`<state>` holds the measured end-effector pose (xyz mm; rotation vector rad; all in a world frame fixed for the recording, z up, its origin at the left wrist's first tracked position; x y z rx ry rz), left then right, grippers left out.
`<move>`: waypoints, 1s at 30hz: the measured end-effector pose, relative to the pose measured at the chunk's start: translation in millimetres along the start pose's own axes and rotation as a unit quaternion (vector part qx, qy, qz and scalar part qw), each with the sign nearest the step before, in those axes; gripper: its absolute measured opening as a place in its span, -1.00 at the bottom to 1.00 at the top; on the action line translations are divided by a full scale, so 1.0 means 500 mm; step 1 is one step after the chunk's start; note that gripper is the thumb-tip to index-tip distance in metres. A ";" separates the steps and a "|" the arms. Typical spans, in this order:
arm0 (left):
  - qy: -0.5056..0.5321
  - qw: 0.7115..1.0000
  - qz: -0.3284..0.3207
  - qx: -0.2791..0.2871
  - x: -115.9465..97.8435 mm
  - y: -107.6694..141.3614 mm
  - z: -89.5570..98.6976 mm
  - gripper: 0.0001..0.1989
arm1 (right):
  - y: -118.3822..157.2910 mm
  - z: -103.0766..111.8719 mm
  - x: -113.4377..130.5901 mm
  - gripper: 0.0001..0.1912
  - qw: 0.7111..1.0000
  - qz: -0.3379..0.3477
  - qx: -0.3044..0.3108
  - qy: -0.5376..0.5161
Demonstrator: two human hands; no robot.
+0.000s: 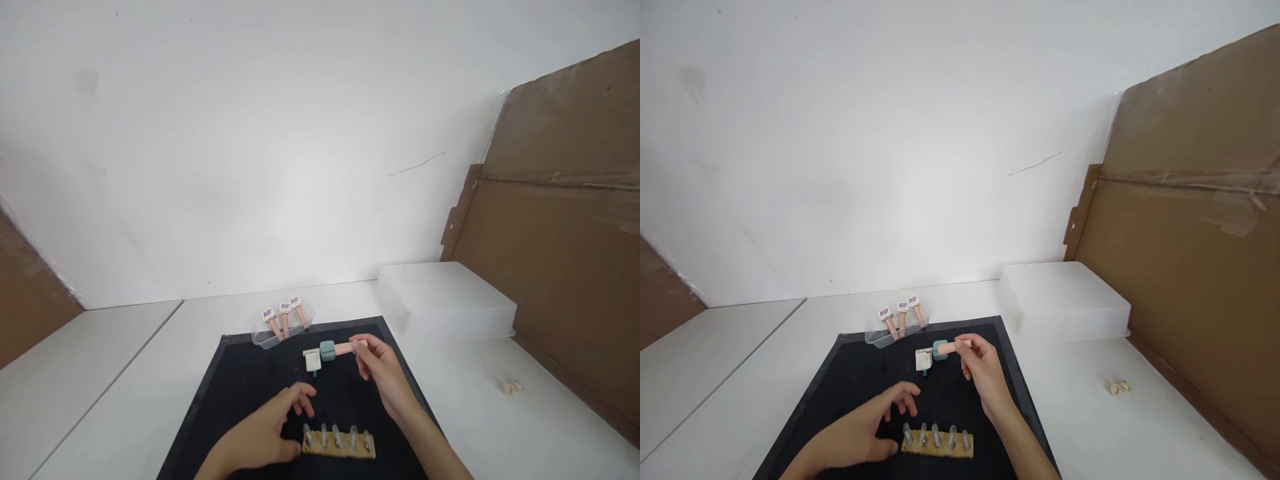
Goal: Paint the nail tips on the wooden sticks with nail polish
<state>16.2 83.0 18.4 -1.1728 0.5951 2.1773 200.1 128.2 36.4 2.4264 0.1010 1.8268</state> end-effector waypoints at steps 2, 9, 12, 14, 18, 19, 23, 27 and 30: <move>-0.006 1.000 0.000 0.000 0.007 0.010 -0.021 -0.30 | -0.002 0.003 -0.004 -0.67 1.000 -0.007 0.001 -0.023; 0.023 0.996 -0.035 -0.078 0.037 0.004 -0.028 -0.42 | -0.006 0.010 -0.009 -0.64 0.997 -0.019 0.006 -0.080; 0.148 0.978 -0.085 -0.116 0.022 -0.008 -0.017 -0.48 | -0.004 0.010 -0.006 -0.65 0.995 -0.017 0.011 -0.093; 0.229 0.957 -0.092 -0.154 0.015 -0.015 -0.006 -0.53 | -0.001 0.007 -0.004 -0.67 0.995 -0.017 0.019 -0.098; 0.340 0.913 -0.060 -0.219 0.002 -0.025 0.007 -0.54 | 0.007 0.000 0.002 -0.71 0.994 -0.010 0.030 -0.102; 0.383 0.891 -0.054 -0.236 -0.001 -0.028 0.008 -0.54 | 0.010 0.000 0.005 -0.72 0.994 -0.003 0.028 -0.103; 0.494 0.826 -0.010 -0.271 0.001 -0.048 -0.006 -0.65 | 0.016 -0.001 0.020 -0.78 0.994 0.036 0.014 -0.100; 0.632 0.747 0.045 -0.203 0.001 -0.083 -0.061 -0.80 | 0.025 -0.020 0.027 -0.71 0.996 0.072 0.029 -0.052; 0.705 0.696 0.071 -0.115 -0.014 -0.094 -0.103 -0.82 | 0.040 -0.051 0.029 -0.71 0.992 0.107 0.068 0.020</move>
Point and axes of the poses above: each hand's wrist, its own y-axis away from the middle knuckle, its own z-axis out of the back of the hand, x = y × z, the point moved 9 cm from there along -y, towards the middle knuckle, and after that the axes turned 10 degrees about -z, right-handed, at the moved point
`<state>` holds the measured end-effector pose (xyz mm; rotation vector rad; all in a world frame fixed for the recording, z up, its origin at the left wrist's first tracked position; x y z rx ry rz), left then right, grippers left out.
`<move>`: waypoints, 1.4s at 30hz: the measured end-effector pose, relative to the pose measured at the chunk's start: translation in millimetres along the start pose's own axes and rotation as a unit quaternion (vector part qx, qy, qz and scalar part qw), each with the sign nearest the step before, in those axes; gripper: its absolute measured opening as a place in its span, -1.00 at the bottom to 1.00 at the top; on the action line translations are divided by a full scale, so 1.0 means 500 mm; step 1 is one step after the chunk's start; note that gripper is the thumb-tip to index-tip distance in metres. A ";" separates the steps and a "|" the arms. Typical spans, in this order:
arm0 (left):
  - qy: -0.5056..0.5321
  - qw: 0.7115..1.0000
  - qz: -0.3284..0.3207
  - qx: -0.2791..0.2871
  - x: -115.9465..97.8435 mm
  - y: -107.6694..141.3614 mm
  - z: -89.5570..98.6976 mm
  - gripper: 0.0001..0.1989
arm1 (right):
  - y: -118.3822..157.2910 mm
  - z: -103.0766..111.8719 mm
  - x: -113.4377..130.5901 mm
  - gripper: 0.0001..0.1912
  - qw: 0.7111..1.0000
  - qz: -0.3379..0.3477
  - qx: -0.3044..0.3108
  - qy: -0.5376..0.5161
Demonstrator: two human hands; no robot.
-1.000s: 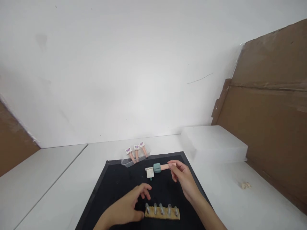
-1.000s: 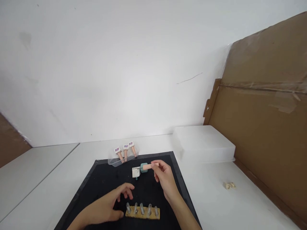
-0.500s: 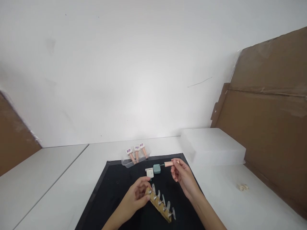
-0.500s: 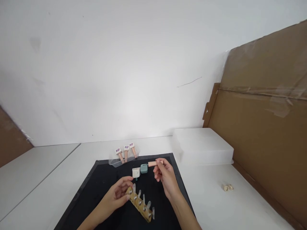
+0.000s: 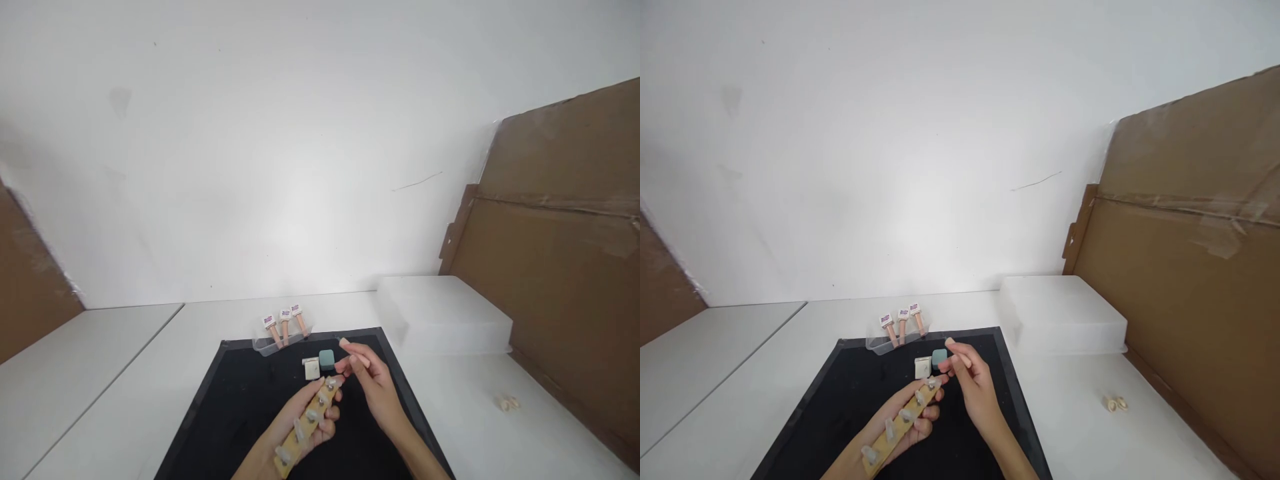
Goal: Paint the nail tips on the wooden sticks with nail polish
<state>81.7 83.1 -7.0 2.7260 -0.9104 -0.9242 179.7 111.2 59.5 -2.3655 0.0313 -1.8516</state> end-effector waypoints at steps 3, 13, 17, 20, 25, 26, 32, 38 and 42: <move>0.040 0.998 0.045 0.032 0.020 0.005 -0.006 -0.82 | 0.010 -0.032 -0.008 -0.75 0.998 -0.004 0.049 0.028; 0.094 0.991 0.067 0.063 0.008 0.018 -0.003 -0.86 | 0.023 -0.077 -0.012 -0.66 0.989 -0.015 0.147 0.029; 0.078 0.992 0.092 0.048 0.006 0.029 0.006 -0.87 | 0.025 -0.081 -0.028 -0.60 0.987 -0.027 0.159 0.023; 0.063 0.992 0.103 0.029 0.006 0.029 0.028 -0.87 | 0.023 -0.093 -0.046 -0.61 0.979 -0.062 0.188 -0.042; 0.057 0.993 0.106 0.001 -0.002 0.029 0.048 -0.85 | 0.009 -0.094 -0.069 -0.60 0.971 -0.102 0.187 -0.109; 0.054 0.993 0.106 -0.006 -0.006 0.031 0.048 -0.82 | 0.006 -0.088 -0.071 -0.59 0.973 -0.103 0.175 -0.110; -0.044 0.995 0.009 -0.093 -0.089 0.047 0.058 -0.63 | -0.010 -0.038 -0.048 -0.60 0.991 -0.050 0.082 -0.094; -0.188 0.966 -0.164 -0.073 -0.170 0.061 0.043 -0.60 | -0.018 -0.008 -0.025 -0.64 0.997 0.021 0.003 -0.069; -0.268 0.937 -0.203 -0.098 -0.169 0.058 0.052 -0.62 | -0.019 -0.016 -0.036 -0.61 0.999 0.006 0.015 -0.046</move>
Point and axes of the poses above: each hand's wrist, its own y-axis away from the middle knuckle, its own z-axis out of the back of the hand, x = y × z, the point moved 9 cm from there along -y, towards the middle knuckle, and after that the axes turned 10 degrees about -z, right-handed, at the moved point
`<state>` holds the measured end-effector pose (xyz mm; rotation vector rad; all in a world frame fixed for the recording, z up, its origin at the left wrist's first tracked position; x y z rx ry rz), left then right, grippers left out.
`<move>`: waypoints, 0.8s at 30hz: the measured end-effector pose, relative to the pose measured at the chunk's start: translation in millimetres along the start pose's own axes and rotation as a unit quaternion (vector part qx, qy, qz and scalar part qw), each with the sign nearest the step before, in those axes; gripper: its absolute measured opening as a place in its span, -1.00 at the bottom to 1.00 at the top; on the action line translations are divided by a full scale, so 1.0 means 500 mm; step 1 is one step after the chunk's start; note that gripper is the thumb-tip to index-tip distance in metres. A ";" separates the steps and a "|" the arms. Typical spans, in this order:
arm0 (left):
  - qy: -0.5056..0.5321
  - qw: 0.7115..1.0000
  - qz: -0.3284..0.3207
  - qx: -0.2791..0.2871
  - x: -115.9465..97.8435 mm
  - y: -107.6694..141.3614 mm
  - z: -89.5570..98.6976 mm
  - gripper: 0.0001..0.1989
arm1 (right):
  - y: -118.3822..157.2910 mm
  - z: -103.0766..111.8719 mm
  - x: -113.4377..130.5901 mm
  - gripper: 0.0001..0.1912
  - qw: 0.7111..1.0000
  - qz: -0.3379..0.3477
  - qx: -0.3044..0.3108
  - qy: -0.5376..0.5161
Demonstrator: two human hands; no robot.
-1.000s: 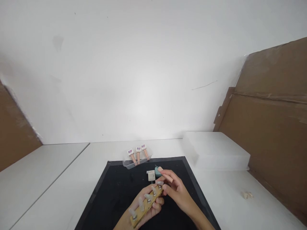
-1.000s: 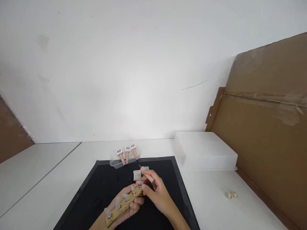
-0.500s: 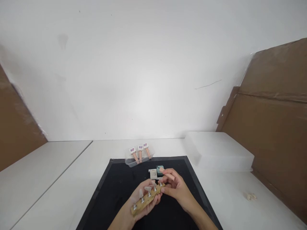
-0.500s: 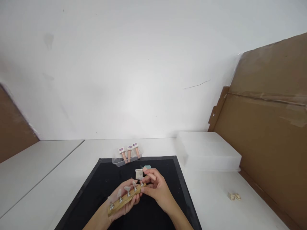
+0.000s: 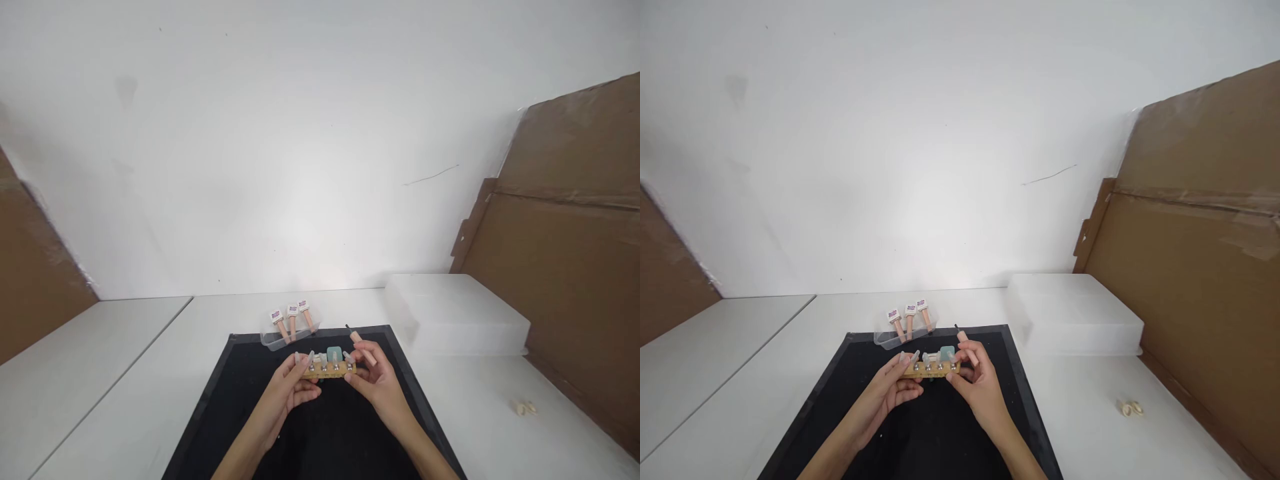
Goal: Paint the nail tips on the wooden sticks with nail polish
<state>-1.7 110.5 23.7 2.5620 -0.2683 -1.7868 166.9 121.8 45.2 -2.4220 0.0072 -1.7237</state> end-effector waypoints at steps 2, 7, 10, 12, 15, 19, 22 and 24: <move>-0.014 1.000 0.000 -0.018 0.009 -0.004 0.005 -0.62 | 0.001 -0.003 -0.006 -0.61 1.000 -0.008 0.009 0.012; -0.026 0.999 -0.006 -0.039 0.016 -0.012 0.013 -0.65 | 0.001 -0.006 -0.023 -0.66 0.998 -0.024 0.022 0.061; -0.036 0.999 -0.006 -0.033 0.020 -0.012 0.007 -0.64 | 0.000 0.000 -0.031 -0.72 0.994 -0.032 -0.001 0.102; -0.041 0.999 0.003 -0.034 0.027 -0.010 0.002 -0.63 | -0.001 0.005 -0.033 -0.75 0.990 -0.037 -0.026 0.135; -0.055 0.998 0.016 -0.038 0.038 -0.008 -0.001 -0.62 | -0.001 0.009 -0.037 -0.73 0.980 -0.051 -0.049 0.184; -0.064 0.997 0.014 -0.029 0.041 -0.008 -0.006 -0.63 | -0.001 0.007 -0.036 -0.72 0.977 -0.058 -0.053 0.201; -0.061 0.998 0.012 -0.024 0.038 -0.004 -0.010 -0.63 | 0.000 0.007 -0.036 -0.71 0.977 -0.056 -0.054 0.201; -0.067 0.998 0.009 -0.013 0.033 -0.001 -0.015 -0.64 | 0.000 0.008 -0.037 -0.70 0.976 -0.056 -0.056 0.203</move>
Point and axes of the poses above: each hand's wrist, its own y-axis away from the middle knuckle, its own z-axis out of the back of the hand, x = y × z, the point moved 9 cm from there along -y, towards the middle knuckle, and after that the axes turned 10 degrees about -z, right-handed, at the moved point
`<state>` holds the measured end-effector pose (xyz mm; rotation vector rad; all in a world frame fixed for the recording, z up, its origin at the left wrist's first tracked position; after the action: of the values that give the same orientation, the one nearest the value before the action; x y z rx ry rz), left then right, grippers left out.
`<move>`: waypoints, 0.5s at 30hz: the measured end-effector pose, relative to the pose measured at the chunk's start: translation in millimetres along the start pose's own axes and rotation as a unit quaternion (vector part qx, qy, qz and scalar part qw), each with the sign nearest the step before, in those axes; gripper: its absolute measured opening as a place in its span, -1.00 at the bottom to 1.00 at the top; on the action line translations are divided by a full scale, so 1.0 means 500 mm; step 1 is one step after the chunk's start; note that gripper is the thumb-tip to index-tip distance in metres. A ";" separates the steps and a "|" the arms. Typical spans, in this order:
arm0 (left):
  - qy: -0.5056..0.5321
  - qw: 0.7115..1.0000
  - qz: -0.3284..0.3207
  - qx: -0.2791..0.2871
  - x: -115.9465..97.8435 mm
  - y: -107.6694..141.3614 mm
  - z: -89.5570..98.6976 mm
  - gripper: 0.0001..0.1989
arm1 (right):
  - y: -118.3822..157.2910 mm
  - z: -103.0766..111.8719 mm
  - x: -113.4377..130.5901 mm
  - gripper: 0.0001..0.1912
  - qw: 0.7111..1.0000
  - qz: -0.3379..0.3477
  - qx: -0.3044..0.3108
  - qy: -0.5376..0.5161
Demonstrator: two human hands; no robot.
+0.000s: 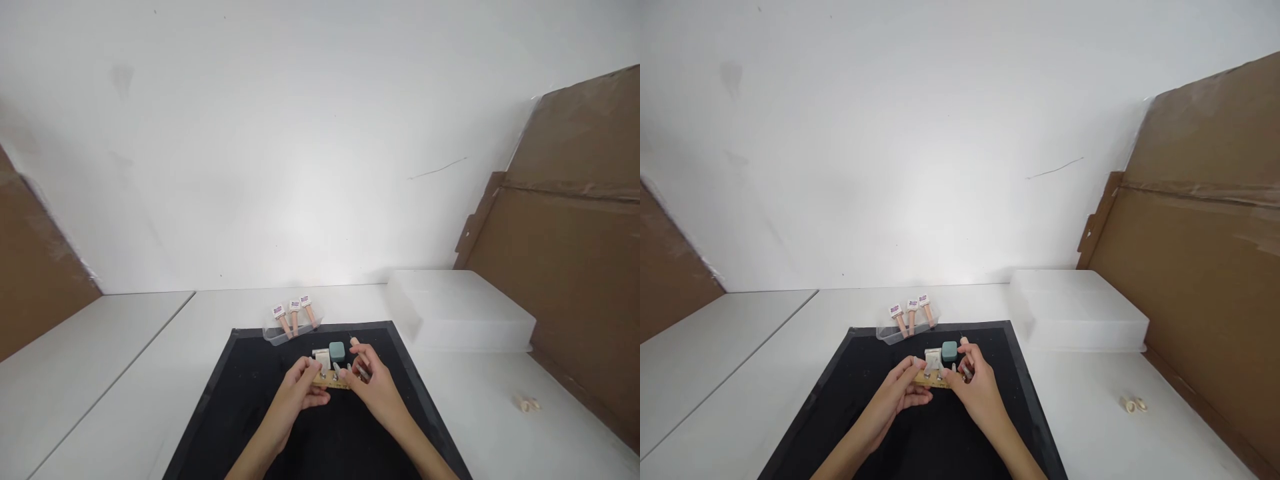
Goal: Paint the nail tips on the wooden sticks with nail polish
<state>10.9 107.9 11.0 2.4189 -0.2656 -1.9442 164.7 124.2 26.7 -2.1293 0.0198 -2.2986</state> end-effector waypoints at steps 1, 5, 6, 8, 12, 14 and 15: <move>-0.003 1.000 -0.003 0.007 -0.003 0.002 -0.002 -0.64 | -0.001 0.001 -0.001 -0.69 1.000 0.000 0.000 -0.001; 0.007 0.999 -0.020 0.040 -0.009 0.002 -0.010 -0.57 | -0.007 0.011 -0.008 -0.72 1.000 -0.008 0.000 -0.024; 0.009 0.998 -0.029 0.046 -0.009 -0.001 -0.012 -0.54 | -0.009 0.015 -0.008 -0.73 0.999 -0.009 -0.001 -0.031; 0.004 0.998 -0.050 0.049 -0.010 -0.007 -0.012 -0.52 | -0.010 0.022 -0.003 -0.71 0.999 -0.011 -0.006 -0.047; -0.015 0.996 -0.073 0.039 -0.004 -0.013 -0.007 -0.57 | -0.009 0.022 0.006 -0.69 0.996 -0.026 0.009 -0.082; -0.014 0.996 -0.072 0.044 0.000 -0.009 -0.003 -0.58 | -0.011 0.022 0.005 -0.66 0.995 -0.038 0.018 -0.086; -0.011 0.996 -0.071 0.051 0.001 -0.006 -0.001 -0.59 | -0.013 0.026 0.005 -0.64 0.996 -0.039 0.012 -0.086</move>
<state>12.1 110.9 10.2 2.5455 -0.2035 -2.0645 177.3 130.6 30.4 -2.3460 -0.0929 -2.1331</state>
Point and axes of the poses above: each hand's wrist, its own y-axis away from the middle knuckle, its own z-axis out of the back of the hand, x = y × z, the point moved 9 cm from there along -y, towards the middle knuckle, and after that the axes turned 10 degrees about -z, right-handed, at the moved point
